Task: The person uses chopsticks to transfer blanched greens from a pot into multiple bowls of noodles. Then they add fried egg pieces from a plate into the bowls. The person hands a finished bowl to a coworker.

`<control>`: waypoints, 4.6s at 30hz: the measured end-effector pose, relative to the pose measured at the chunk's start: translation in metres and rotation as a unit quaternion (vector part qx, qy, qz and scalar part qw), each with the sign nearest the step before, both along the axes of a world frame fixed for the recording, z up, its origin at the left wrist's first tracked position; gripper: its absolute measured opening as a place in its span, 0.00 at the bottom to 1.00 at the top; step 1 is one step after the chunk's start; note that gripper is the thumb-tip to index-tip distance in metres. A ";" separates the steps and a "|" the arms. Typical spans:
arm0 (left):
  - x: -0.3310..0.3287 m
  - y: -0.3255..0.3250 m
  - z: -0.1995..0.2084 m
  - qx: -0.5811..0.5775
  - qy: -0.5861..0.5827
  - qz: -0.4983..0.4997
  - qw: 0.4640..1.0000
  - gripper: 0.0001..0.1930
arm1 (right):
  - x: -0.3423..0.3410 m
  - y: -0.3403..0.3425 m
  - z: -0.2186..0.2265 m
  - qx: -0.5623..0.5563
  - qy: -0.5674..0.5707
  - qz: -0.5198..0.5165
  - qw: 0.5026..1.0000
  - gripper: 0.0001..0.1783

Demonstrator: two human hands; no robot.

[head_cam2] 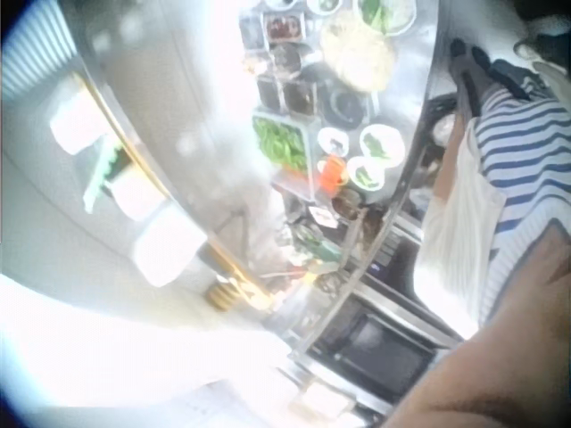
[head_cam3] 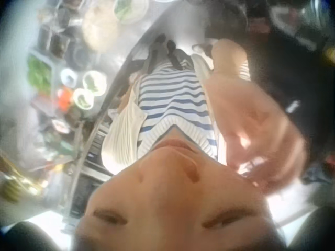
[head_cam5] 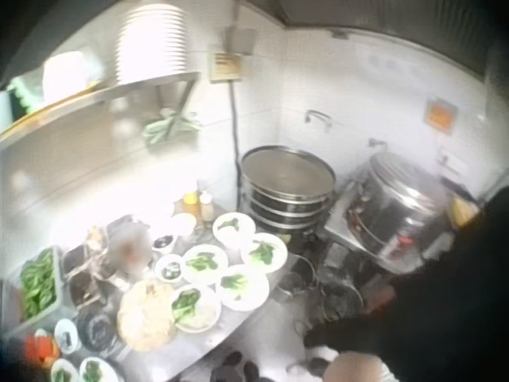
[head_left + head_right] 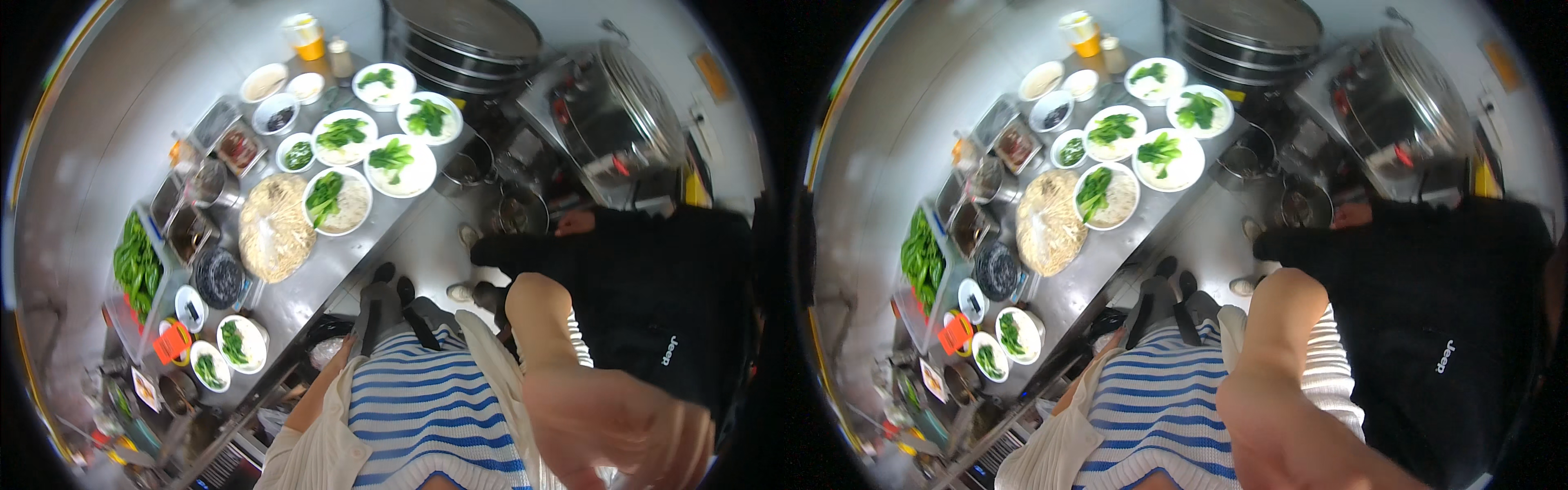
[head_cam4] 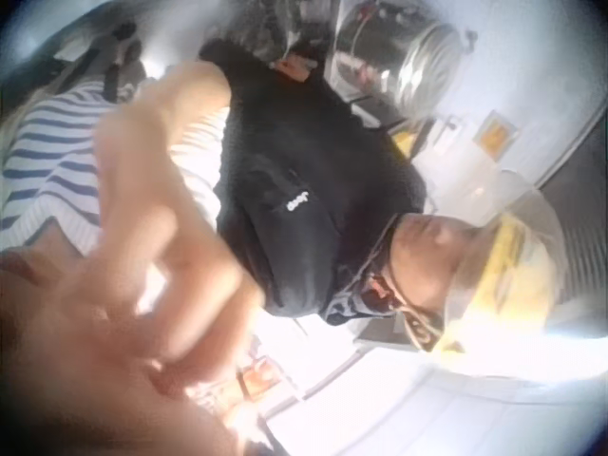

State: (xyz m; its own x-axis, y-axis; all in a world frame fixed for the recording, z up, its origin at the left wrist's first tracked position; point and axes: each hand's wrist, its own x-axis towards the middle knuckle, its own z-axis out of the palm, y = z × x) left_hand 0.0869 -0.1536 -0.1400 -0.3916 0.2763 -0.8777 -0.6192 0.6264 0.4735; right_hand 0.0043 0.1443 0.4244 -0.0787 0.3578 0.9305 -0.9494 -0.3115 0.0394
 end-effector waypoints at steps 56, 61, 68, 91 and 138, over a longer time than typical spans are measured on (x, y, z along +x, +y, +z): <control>0.482 0.376 0.007 0.449 0.149 -0.645 -0.600 0.14 | 0.475 0.107 -0.312 -0.265 -0.578 -0.759 0.141 0.43; 0.465 0.379 -0.028 0.428 0.072 -0.643 -0.631 0.15 | 0.469 0.116 -0.284 -0.310 -0.495 -0.802 0.127 0.38; 0.356 0.478 -0.083 0.164 0.065 -0.761 -0.625 0.28 | 0.431 -0.009 -0.203 -0.618 -0.409 -0.656 -0.142 0.51; 0.171 0.327 -0.021 0.105 0.074 -0.638 -0.759 0.40 | 0.017 -0.076 0.024 -0.537 -0.330 -0.652 -0.421 0.15; 0.167 0.174 -0.005 0.113 0.012 -0.678 -0.726 0.40 | -0.059 -0.702 -0.387 -0.696 -0.147 -0.070 -0.700 0.26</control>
State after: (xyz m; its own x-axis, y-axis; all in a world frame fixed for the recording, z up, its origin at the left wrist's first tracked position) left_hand 0.2542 0.0205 -0.1452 -0.1524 -0.5013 -0.8518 -0.7464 -0.5066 0.4317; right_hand -0.0551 -0.5577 0.0369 0.2461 -0.9024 0.3538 -0.9204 -0.3319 -0.2065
